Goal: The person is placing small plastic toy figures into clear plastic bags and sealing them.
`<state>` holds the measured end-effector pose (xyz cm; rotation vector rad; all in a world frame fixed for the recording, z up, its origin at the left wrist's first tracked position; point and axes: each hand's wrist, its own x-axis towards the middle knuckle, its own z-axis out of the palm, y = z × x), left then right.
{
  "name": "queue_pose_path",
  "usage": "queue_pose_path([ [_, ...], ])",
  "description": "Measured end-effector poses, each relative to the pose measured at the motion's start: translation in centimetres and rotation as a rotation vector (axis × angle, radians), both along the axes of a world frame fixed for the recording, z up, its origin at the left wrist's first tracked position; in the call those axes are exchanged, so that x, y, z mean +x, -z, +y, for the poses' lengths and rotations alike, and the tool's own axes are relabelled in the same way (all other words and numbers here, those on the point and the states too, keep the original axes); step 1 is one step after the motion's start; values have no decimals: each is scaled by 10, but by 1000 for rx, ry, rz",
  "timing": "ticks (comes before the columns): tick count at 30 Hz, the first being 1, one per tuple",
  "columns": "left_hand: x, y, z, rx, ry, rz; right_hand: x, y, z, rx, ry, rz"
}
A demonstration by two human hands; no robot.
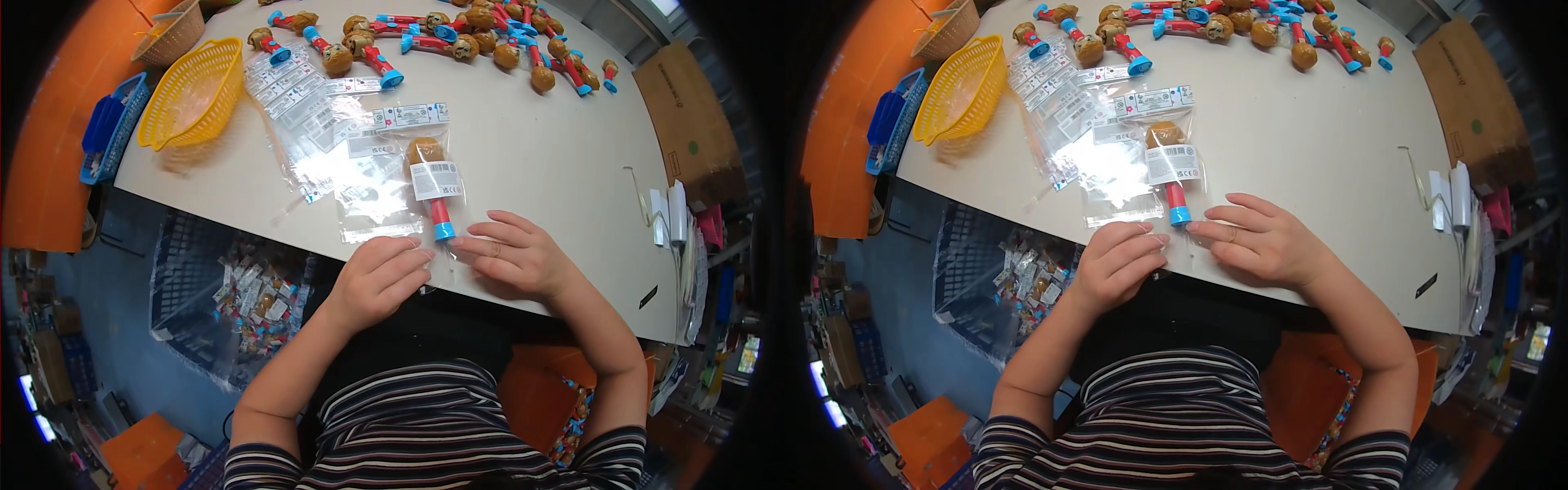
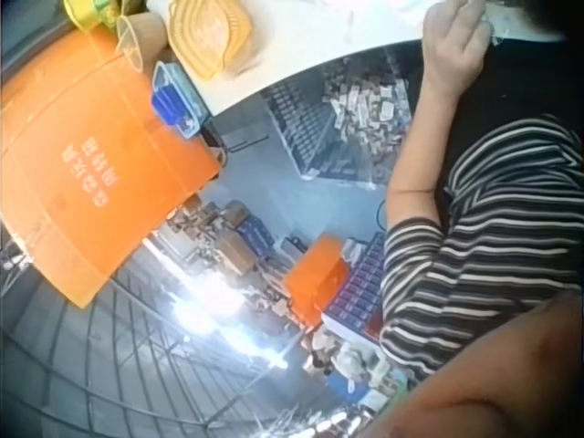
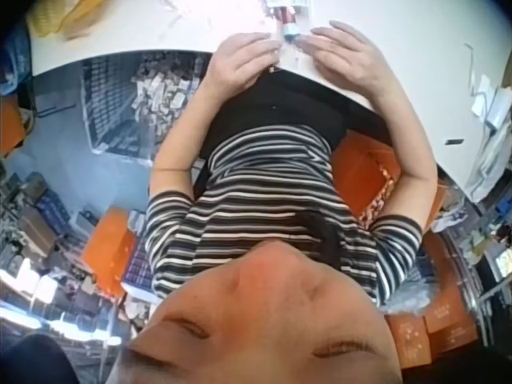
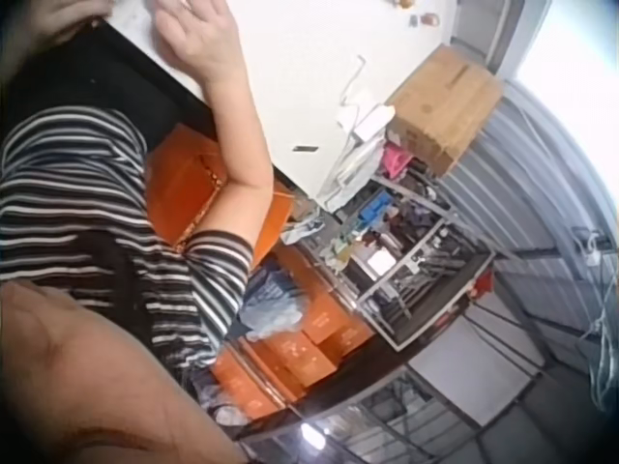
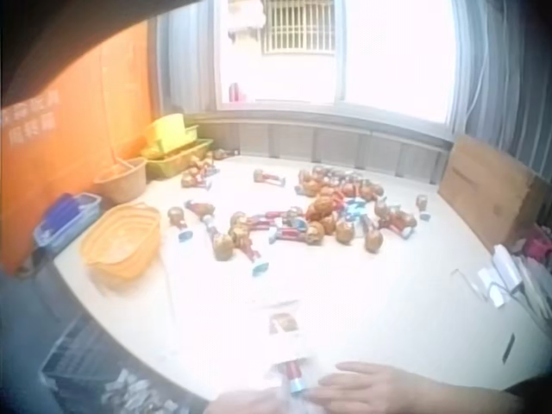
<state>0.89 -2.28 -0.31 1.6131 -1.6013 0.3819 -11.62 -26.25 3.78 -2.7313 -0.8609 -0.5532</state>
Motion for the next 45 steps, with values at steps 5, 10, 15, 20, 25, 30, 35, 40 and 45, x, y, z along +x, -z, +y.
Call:
queue_pose_path([
  [5,1,-2,-3,-2,20,290,-1,4,4,472,136,337],
  [10,-7,-11,-3,5,-62,558,-3,-2,13,1102,393,689],
  [15,-12,-13,-3,115,-209,839,5,-9,19,1291,490,831],
  [20,-13,-25,-8,204,-318,707,13,-15,23,1107,640,858],
  [25,-4,-29,-12,264,-364,723,14,-22,34,818,761,748],
  [30,-6,-40,-22,64,-432,1035,3,-19,43,706,834,503],
  [35,-10,-41,-49,156,-209,1111,5,-12,44,1401,810,674],
  [40,-6,-33,-50,98,-56,1444,4,-1,44,1643,692,707],
  [45,7,-48,3,-200,83,1690,11,-1,51,1639,568,669],
])
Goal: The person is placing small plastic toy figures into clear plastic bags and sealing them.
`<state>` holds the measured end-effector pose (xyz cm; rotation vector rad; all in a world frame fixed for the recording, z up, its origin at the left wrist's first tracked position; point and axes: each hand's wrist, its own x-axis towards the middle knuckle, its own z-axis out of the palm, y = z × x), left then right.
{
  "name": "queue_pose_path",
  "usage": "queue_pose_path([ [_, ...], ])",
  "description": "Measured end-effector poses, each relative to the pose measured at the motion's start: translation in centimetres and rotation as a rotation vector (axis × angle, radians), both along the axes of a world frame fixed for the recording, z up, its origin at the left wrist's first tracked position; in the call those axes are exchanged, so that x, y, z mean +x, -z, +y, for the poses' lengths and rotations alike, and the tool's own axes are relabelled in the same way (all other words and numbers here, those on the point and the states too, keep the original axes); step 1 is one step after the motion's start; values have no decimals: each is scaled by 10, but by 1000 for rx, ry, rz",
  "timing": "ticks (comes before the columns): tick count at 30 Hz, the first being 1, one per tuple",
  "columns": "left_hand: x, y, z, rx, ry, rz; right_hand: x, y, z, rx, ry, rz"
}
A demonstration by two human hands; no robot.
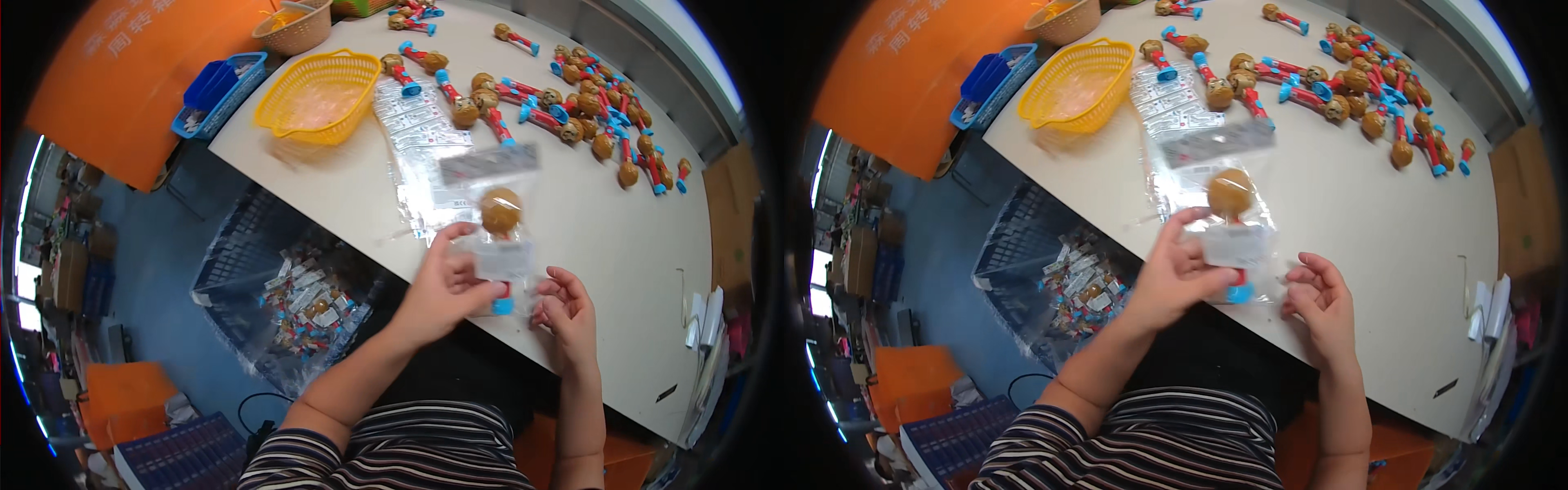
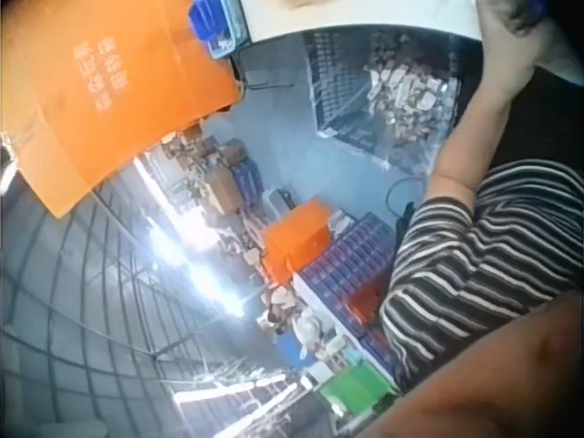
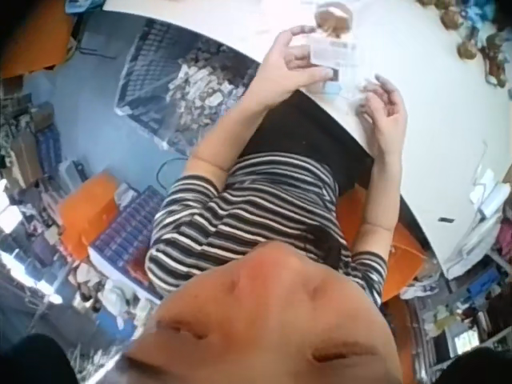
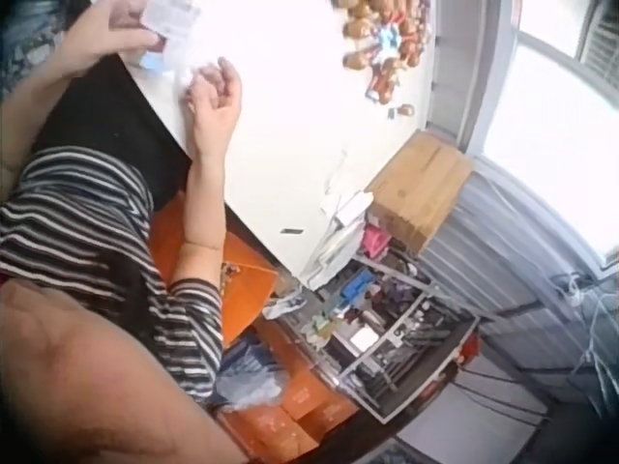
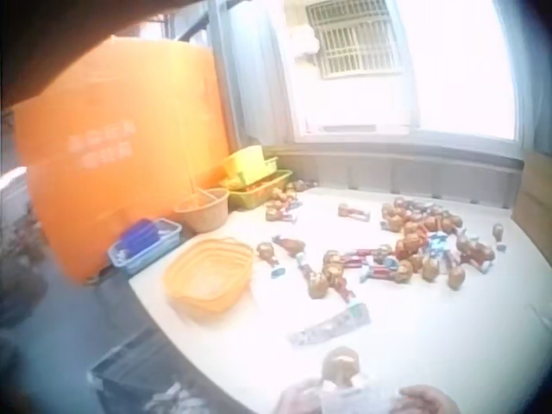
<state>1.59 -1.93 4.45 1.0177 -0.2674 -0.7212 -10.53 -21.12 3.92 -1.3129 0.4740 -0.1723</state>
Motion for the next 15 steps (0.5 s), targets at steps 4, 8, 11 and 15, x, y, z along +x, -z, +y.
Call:
queue_pose_path([
  [4,26,6,69,-180,-349,-96,-3,-2,-1,-37,15,46],
  [8,36,76,167,41,-759,-60,-6,6,-8,-15,-11,71],
  [11,26,160,243,935,-695,267,-2,2,3,-24,-67,34],
  [15,19,150,185,849,-981,-351,-1,5,0,-104,-97,86],
])
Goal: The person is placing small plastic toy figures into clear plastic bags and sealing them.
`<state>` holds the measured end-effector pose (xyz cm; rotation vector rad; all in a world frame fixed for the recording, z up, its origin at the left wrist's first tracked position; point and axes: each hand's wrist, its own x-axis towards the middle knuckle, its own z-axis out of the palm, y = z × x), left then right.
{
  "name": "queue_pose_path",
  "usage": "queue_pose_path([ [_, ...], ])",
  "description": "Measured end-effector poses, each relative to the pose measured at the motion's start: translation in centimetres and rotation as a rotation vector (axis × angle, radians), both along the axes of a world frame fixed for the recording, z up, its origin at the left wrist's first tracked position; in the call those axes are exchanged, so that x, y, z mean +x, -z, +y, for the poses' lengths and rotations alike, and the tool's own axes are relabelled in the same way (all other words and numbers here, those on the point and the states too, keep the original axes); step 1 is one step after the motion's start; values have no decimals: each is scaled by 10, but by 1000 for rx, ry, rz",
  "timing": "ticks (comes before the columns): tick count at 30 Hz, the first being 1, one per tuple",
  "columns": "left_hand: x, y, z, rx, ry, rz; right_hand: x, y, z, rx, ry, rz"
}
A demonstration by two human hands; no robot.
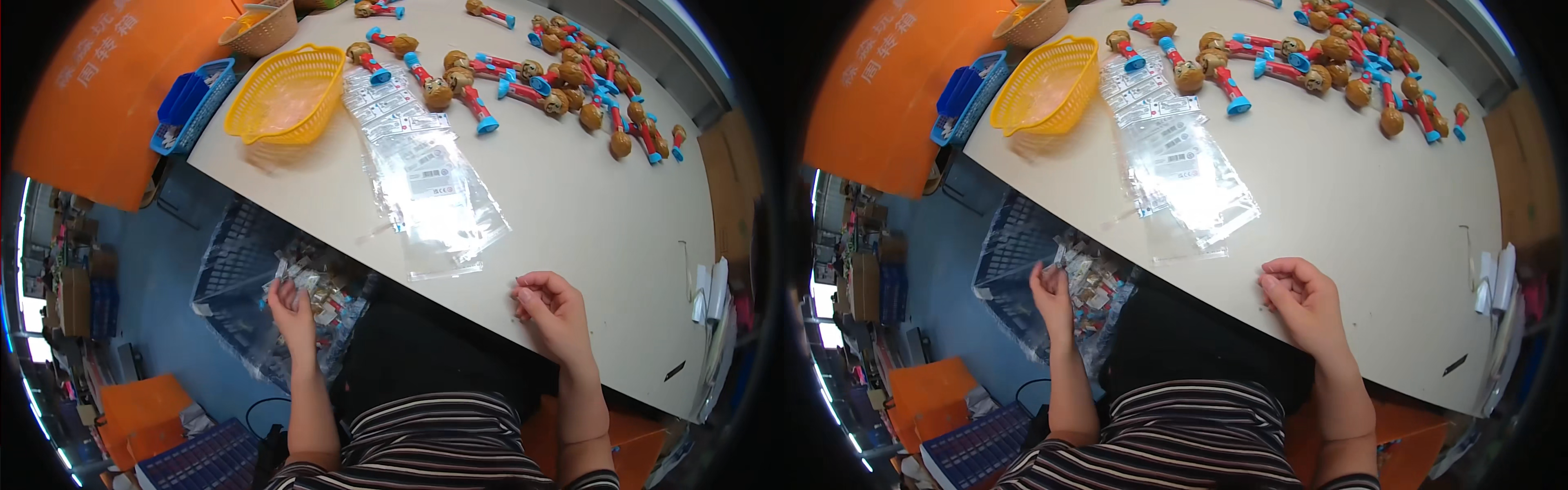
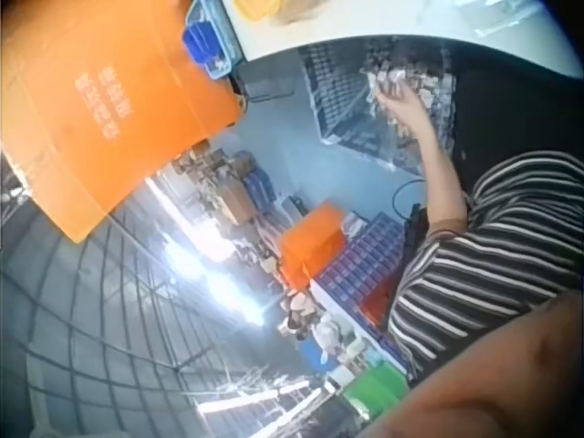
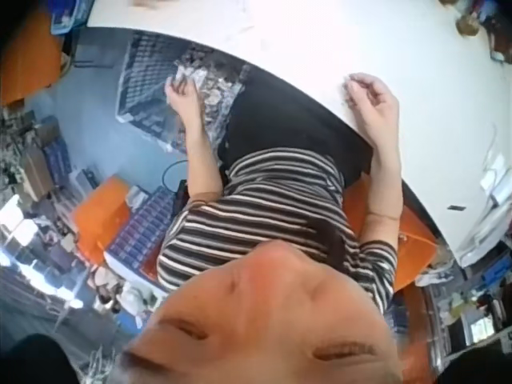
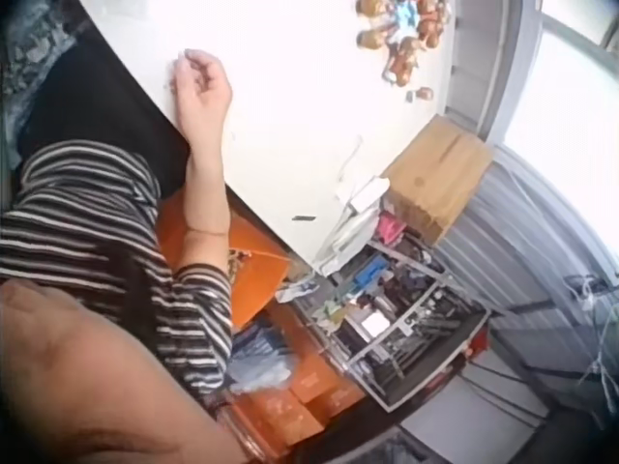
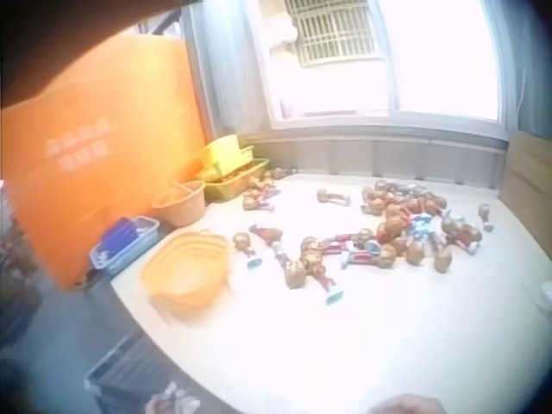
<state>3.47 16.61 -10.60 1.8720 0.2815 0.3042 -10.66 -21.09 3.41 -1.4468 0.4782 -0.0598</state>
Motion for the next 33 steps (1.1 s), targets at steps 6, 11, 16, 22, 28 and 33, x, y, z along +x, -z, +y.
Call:
queue_pose_path([
  [6,7,-148,-158,492,826,-567,-4,5,-4,38,29,-17],
  [11,20,-121,-189,525,909,-411,-8,4,-1,61,30,-22],
  [16,5,-151,-200,116,854,-289,16,-14,9,233,24,31],
  [22,-8,-143,-205,129,930,-391,61,-17,21,221,-103,89],
  [28,-5,-145,-205,124,859,-379,70,-16,13,130,-30,159],
  [33,-7,-147,-222,316,887,-401,89,-9,7,-130,34,72],
])
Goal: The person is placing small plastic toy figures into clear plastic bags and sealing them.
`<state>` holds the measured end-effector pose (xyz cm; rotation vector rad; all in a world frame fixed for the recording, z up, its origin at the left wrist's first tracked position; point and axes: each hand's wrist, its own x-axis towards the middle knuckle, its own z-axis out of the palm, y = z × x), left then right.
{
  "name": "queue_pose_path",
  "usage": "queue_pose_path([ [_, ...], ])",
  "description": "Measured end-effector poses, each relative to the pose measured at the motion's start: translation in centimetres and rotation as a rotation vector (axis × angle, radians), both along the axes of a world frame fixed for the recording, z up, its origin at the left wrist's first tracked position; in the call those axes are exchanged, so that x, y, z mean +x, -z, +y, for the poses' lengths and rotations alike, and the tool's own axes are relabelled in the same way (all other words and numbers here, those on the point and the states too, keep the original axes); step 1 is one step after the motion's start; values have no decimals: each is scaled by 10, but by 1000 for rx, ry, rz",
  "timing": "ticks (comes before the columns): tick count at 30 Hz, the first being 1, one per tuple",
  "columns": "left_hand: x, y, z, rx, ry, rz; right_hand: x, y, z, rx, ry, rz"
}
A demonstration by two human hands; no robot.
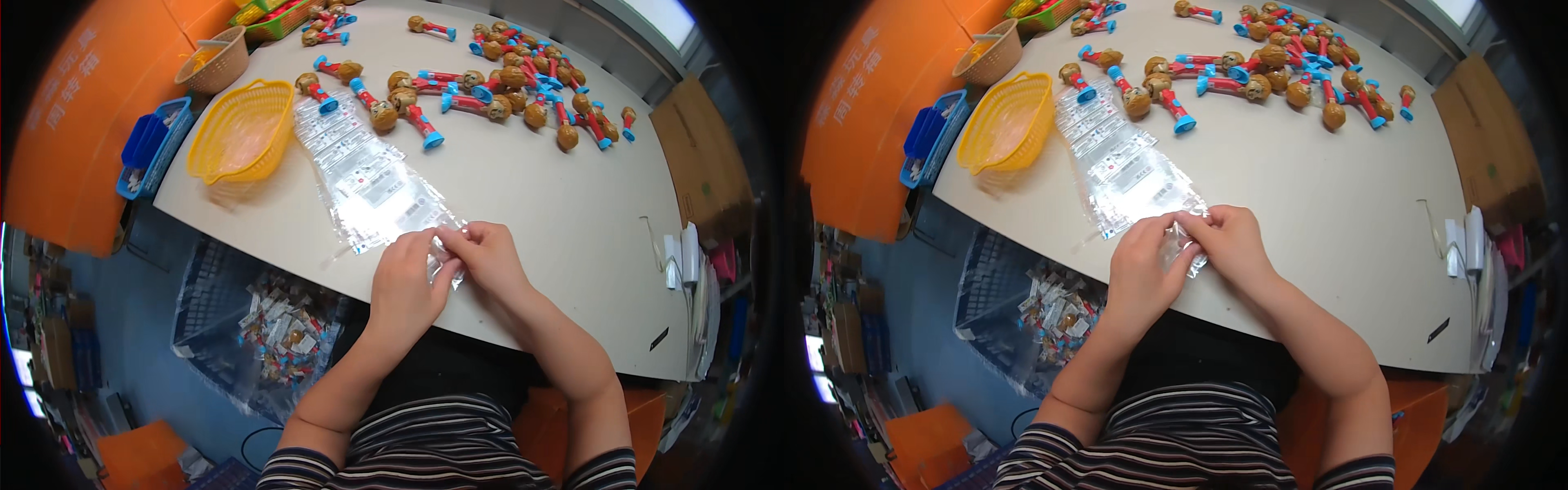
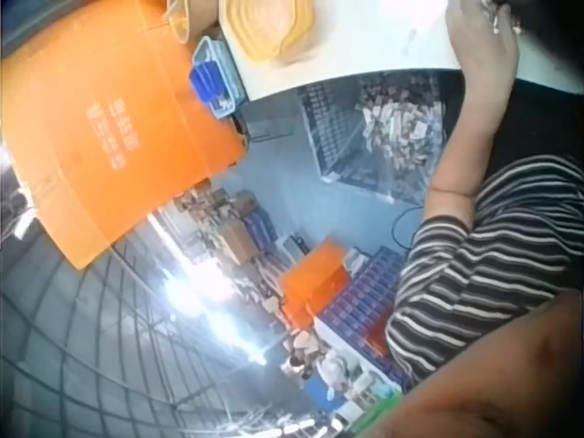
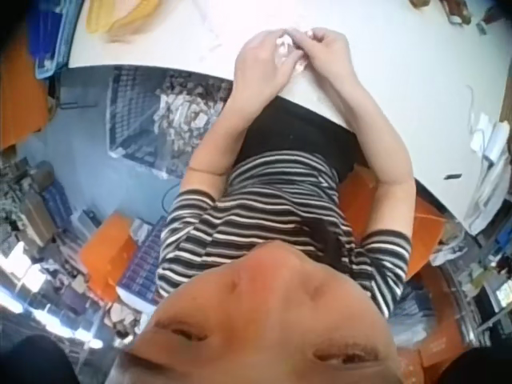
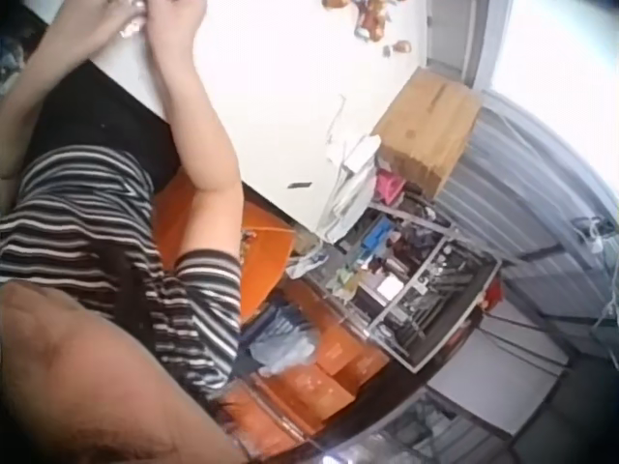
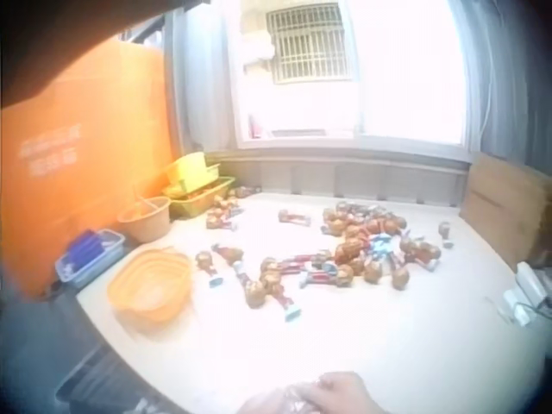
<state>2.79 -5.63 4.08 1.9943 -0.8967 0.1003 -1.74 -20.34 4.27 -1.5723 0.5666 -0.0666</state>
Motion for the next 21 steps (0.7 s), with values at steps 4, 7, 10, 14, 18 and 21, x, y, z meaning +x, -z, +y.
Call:
queue_pose_path([
  [4,5,2,-3,75,-81,9,12,8,4,-17,-9,-60],
  [7,8,-1,-5,173,-122,-13,21,8,10,119,21,-90],
  [10,15,1,-5,251,-181,15,30,3,14,111,-3,-166],
  [14,30,14,5,68,-277,-64,56,-18,-8,108,-176,48],
  [18,29,11,1,66,-142,-107,114,-7,-53,-693,50,-143],
  [21,25,16,-8,88,-98,-21,142,14,-62,-966,92,-68],
])
